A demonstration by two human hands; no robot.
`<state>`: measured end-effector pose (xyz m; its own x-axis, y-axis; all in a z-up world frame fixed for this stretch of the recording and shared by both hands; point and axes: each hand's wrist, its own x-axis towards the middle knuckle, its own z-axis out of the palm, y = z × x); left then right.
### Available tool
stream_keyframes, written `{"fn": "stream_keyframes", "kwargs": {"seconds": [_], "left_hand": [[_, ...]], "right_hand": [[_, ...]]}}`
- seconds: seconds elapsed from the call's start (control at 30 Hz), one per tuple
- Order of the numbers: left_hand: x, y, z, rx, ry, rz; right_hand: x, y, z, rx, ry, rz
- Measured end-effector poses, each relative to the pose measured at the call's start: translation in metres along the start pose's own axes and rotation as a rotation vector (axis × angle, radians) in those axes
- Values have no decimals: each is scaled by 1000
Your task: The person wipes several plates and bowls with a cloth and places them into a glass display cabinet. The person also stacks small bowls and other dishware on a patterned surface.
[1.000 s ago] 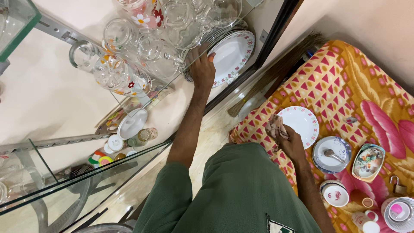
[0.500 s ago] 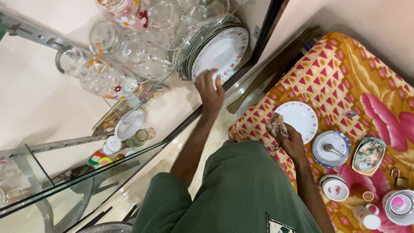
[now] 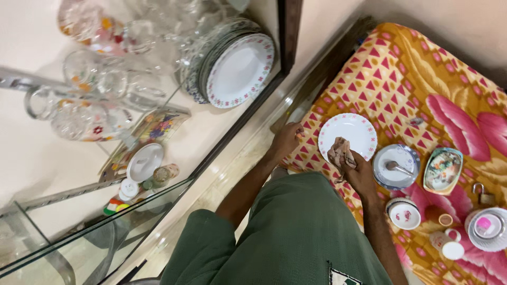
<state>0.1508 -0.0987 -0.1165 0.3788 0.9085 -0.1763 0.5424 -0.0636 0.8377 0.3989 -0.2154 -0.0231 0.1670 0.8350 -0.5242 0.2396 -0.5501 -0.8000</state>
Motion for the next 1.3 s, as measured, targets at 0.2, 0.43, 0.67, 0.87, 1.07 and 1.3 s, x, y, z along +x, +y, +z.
{"fn": "stream_keyframes", "kwargs": {"seconds": [0.2,0.43,0.67,0.87,1.07,1.3], "left_hand": [[25,0,49,123,-81,-28],[43,-13,109,116,-250,-95],[62,-37,150,365,-309,-3],[82,-32,154,98,-142,-123],[103,-29,176,232,-91,-484],[100,-41,201,297,-3,-389]], "right_hand": [[-15,32,-36,0,115,47],[-27,55,-70,54,164,152],[-35,88,-97,-72,208,46],[-51,131,-108,-59,230,104],[-69,169,-124,-66,216,52],[-83,163,-150,22,114,428]]}}
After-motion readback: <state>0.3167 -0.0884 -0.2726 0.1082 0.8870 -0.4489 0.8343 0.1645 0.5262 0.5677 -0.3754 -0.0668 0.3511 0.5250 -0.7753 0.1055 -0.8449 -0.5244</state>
